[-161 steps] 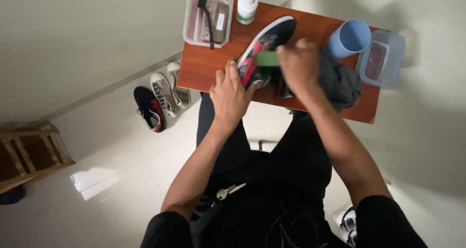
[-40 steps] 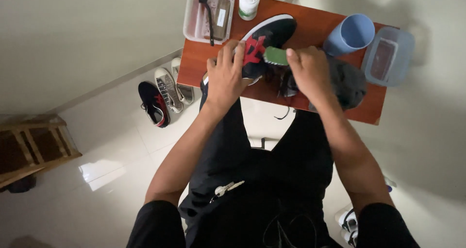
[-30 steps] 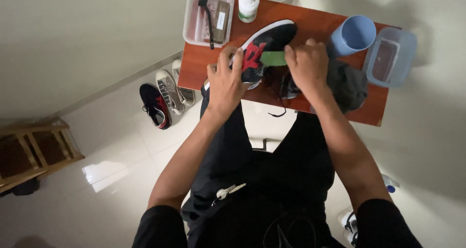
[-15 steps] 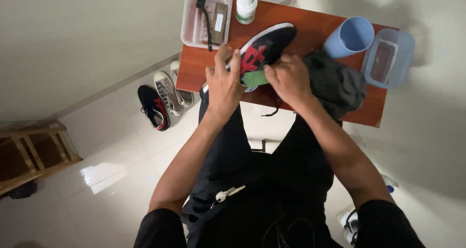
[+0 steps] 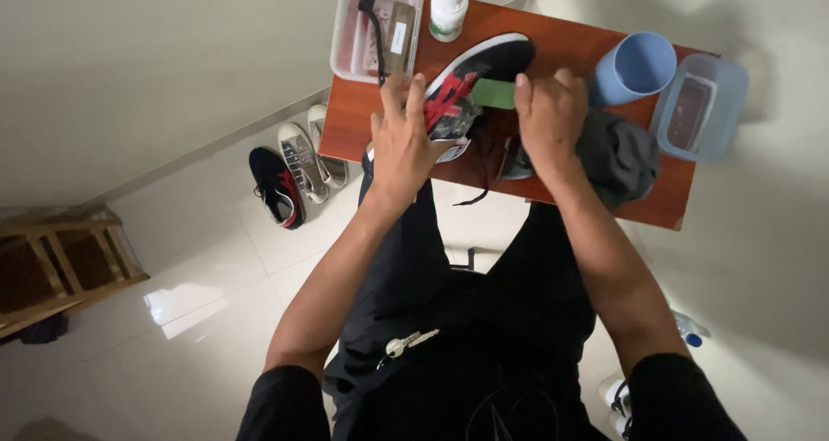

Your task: The person scrubs a black and red sneaker with a green brush and wipes it with a gray cloth. They repeatedly dip the brush into a blue cup of water and wipe different parts of the shoe, including the upper, sole, and interior.

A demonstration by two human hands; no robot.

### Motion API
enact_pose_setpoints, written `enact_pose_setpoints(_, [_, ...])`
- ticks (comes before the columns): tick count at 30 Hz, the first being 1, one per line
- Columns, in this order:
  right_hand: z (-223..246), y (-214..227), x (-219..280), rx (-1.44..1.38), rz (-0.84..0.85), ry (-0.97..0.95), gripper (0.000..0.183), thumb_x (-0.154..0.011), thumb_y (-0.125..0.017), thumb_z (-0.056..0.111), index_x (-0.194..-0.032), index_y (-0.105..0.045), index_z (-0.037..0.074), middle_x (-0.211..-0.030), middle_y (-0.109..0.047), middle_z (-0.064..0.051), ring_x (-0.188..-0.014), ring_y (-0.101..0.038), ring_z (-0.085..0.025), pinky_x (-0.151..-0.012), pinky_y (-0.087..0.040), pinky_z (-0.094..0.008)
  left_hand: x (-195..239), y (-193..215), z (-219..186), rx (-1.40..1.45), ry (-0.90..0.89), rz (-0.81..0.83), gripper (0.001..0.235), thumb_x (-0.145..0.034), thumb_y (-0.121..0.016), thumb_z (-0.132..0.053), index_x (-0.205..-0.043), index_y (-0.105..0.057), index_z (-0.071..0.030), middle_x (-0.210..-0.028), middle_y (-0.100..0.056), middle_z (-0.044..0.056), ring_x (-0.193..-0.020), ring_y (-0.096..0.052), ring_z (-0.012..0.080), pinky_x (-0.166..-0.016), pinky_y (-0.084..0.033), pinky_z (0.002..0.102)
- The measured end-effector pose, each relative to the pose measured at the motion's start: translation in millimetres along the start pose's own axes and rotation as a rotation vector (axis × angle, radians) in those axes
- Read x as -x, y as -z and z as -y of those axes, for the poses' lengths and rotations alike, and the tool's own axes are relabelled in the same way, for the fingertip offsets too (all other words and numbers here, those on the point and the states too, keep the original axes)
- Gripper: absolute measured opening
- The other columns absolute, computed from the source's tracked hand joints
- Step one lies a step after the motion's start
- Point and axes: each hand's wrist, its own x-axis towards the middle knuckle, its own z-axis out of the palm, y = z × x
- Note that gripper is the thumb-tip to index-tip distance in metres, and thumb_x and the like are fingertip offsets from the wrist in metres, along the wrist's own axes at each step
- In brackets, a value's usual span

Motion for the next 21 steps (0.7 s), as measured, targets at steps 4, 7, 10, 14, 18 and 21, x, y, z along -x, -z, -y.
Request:
enact_pose_setpoints(4, [44,6,-4,-0.066,0.022,0.06,0.043,-0.1,-0.073,0.028,-0.06,-0.063,0.016,-0.056,-0.052,-0.009,-0.064,-0.058,-0.033,-0.06,-0.043,-0.046,-3,-3,-2,-0.028,0.004,0.004,0.128,-0.048,-0.108,-0.043,-0.148,-0.037,-0.006,-0.133,-0.042,0.02,-0.094,-0.074,0.0365,-0.076,-0.052,0.052])
enact_pose_setpoints(7, [49,18,-17,-0.202,0.037,0.101,0.051,-0.109,-0.058,0.032,-0.062,-0.057,0.013,-0.057,-0.053,-0.009,-0.07,-0.06,-0.03,-0.065,-0.046,-0.043,-3,-3,5,-0.035,0.001,0.009,0.13,-0.046,-0.11,-0.044,-0.148,-0.036,-0.007,-0.134,-0.042,0.02,-0.097,-0.075,0.039,-0.075,-0.053,0.053])
enact_pose_setpoints(10, [24,28,-19,0.171,0.34,0.004,0.035,-0.117,-0.058,0.023,-0.083,-0.06,0.013,-0.064,-0.051,0.001,-0.074,-0.052,-0.021,-0.073,-0.048,-0.038,-1,-4,7,0.02,0.166,0.155,0.12,-0.062,-0.103,-0.061,-0.144,-0.033,-0.009,-0.137,-0.043,0.019,-0.115,-0.059,0.046,-0.079,-0.054,0.061])
enact_pose_setpoints(14, [29,8,-18,-0.056,0.029,0.061,0.041,-0.103,-0.069,0.027,-0.066,-0.063,0.011,-0.063,-0.051,-0.009,-0.073,-0.055,-0.031,-0.066,-0.044,-0.044,-2,-7,3,0.011,0.099,0.102,0.126,-0.051,-0.106,-0.044,-0.15,-0.036,-0.01,-0.137,-0.041,0.018,-0.102,-0.072,0.0411,-0.079,-0.053,0.058])
enact_pose_setpoints(18, [49,3,-23,-0.187,0.008,0.116,0.047,-0.108,-0.064,0.034,-0.067,-0.059,0.011,-0.06,-0.052,-0.009,-0.073,-0.056,-0.028,-0.065,-0.045,-0.042,0,-9,10,-0.1,0.1,0.227,0.121,-0.049,-0.107,-0.025,-0.149,-0.041,-0.011,-0.141,-0.037,0.015,-0.108,-0.069,0.0369,-0.079,-0.053,0.055])
enact_pose_setpoints(21, [10,-1,-10,0.022,-0.027,0.072,0.044,-0.108,-0.07,0.035,-0.07,-0.064,0.014,-0.065,-0.056,-0.007,-0.076,-0.058,-0.027,-0.071,-0.046,-0.041,-3,2,7,-0.153,0.015,0.241,0.109,-0.046,-0.106,-0.02,-0.138,-0.05,-0.007,-0.14,-0.038,0.016,-0.115,-0.066,0.0342,-0.079,-0.054,0.054])
